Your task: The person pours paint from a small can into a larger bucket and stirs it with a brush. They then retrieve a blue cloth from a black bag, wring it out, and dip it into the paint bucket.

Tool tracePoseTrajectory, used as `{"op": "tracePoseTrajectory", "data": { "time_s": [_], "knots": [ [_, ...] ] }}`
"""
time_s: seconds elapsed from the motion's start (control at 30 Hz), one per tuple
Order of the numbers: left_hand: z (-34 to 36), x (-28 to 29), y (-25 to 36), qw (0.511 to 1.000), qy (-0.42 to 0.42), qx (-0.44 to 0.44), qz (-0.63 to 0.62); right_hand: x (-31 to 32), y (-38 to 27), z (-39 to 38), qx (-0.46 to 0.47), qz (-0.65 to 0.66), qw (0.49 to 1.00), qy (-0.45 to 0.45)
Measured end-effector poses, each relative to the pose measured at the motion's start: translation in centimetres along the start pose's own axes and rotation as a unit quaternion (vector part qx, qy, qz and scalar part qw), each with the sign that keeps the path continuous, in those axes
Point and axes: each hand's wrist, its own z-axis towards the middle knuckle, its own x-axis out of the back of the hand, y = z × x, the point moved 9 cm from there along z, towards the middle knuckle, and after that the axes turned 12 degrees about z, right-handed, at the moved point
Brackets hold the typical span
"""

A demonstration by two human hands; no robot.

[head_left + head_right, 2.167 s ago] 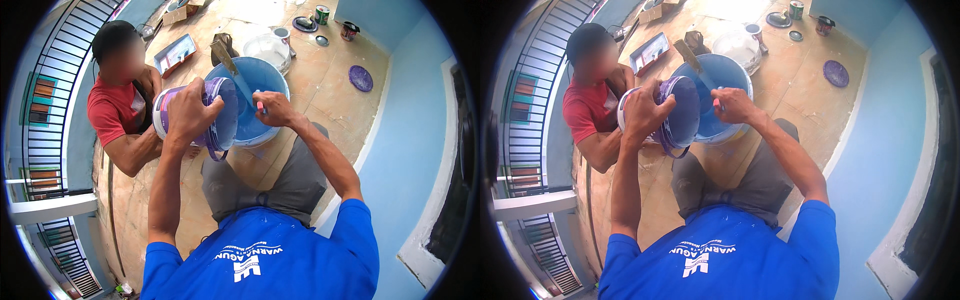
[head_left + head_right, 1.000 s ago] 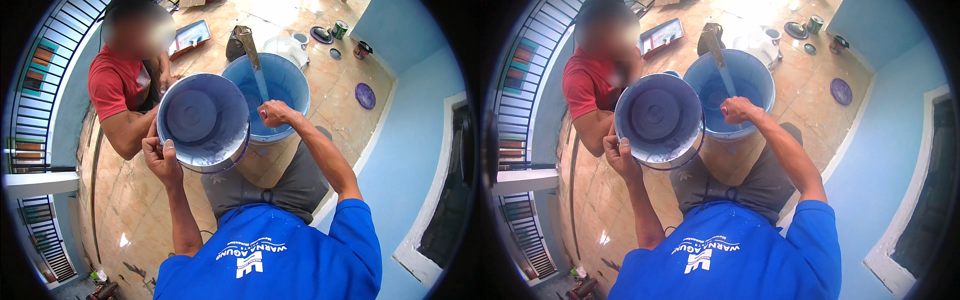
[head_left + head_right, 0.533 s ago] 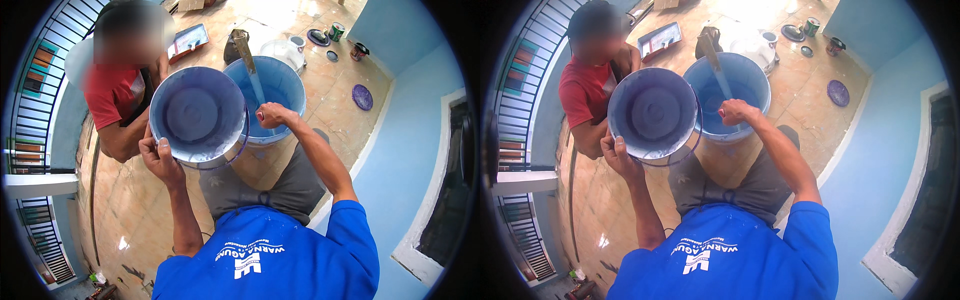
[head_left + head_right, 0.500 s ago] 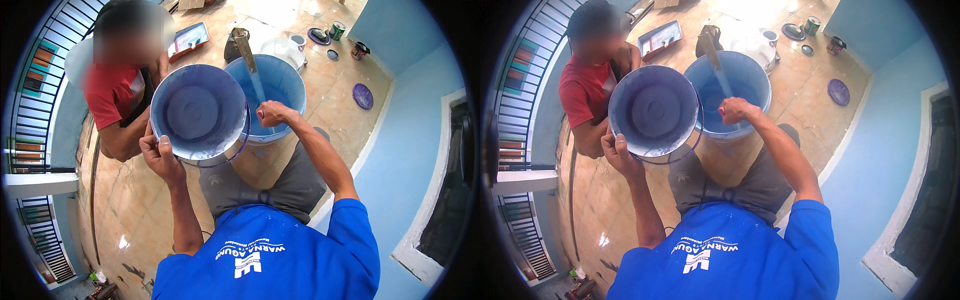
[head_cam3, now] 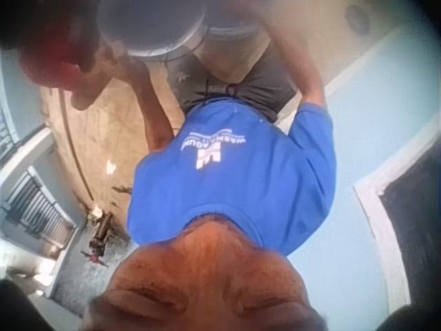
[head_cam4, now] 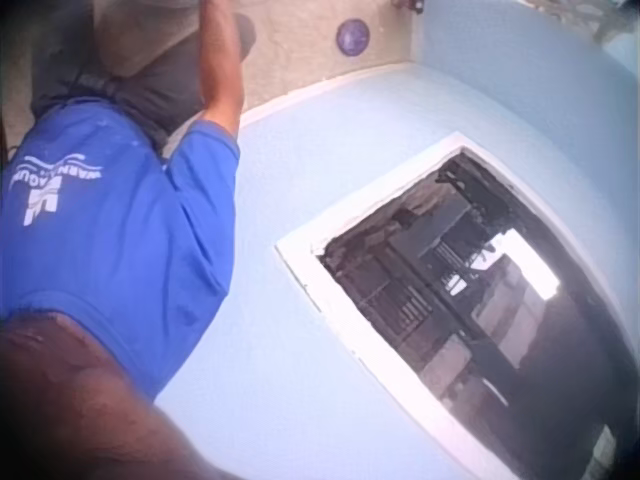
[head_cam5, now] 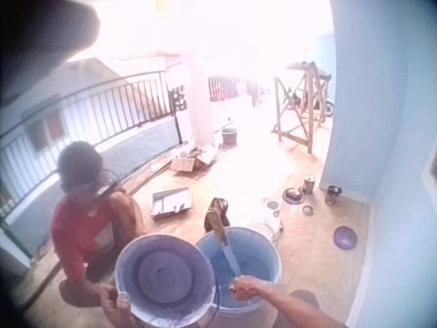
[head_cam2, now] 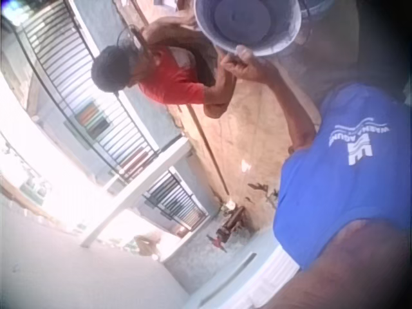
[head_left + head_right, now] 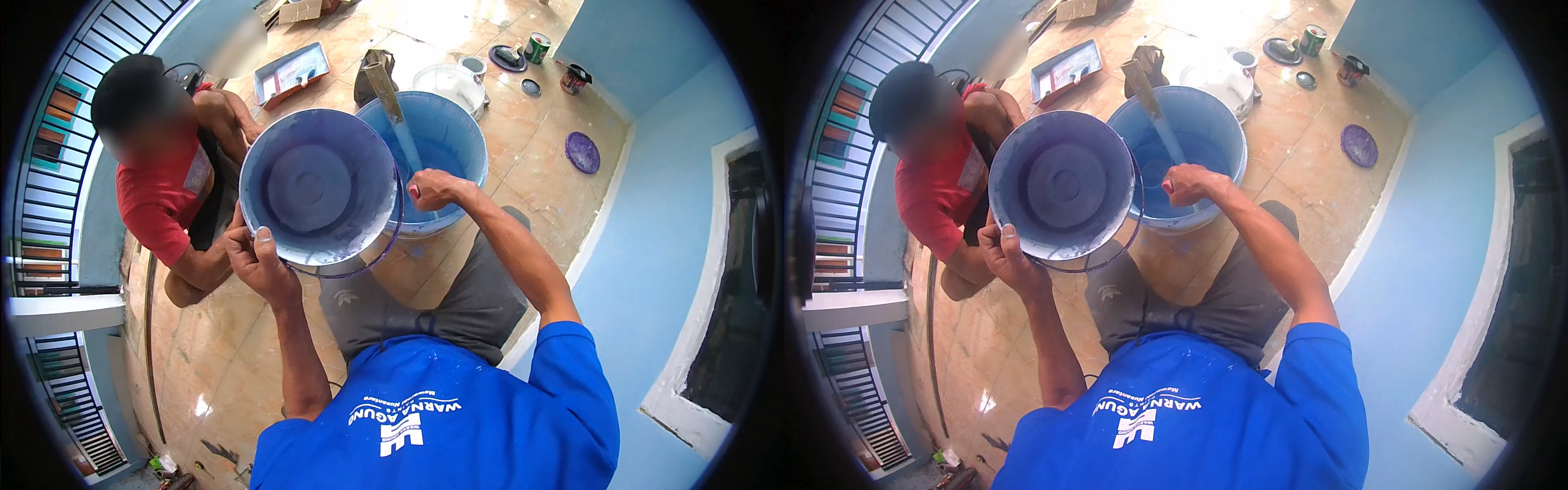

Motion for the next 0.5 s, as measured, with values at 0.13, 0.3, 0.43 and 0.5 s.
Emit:
{"op": "tracePoseTrajectory", "data": {
  "time_s": [0.13,0.3,0.43,0.5],
  "knots": [
    [-0.4,0.0,0.2,0.999,0.020,-0.019,0.025,0.3,-0.4,0.0,-0.008,0.003,1.000,0.018],
    [-0.8,0.5,-0.1,0.999,-0.010,0.004,0.046,-0.6,-0.5,0.1,-0.017,-0.023,0.999,-0.032],
    [-0.8,0.9,-0.5,0.999,0.005,0.016,0.036,0.2,-0.3,0.5,0.058,0.000,0.996,0.071],
    [-0.9,1.1,-0.6,0.998,0.011,0.023,0.056,-0.7,-0.2,1.4,0.097,0.020,0.993,0.060]
  ]
}}
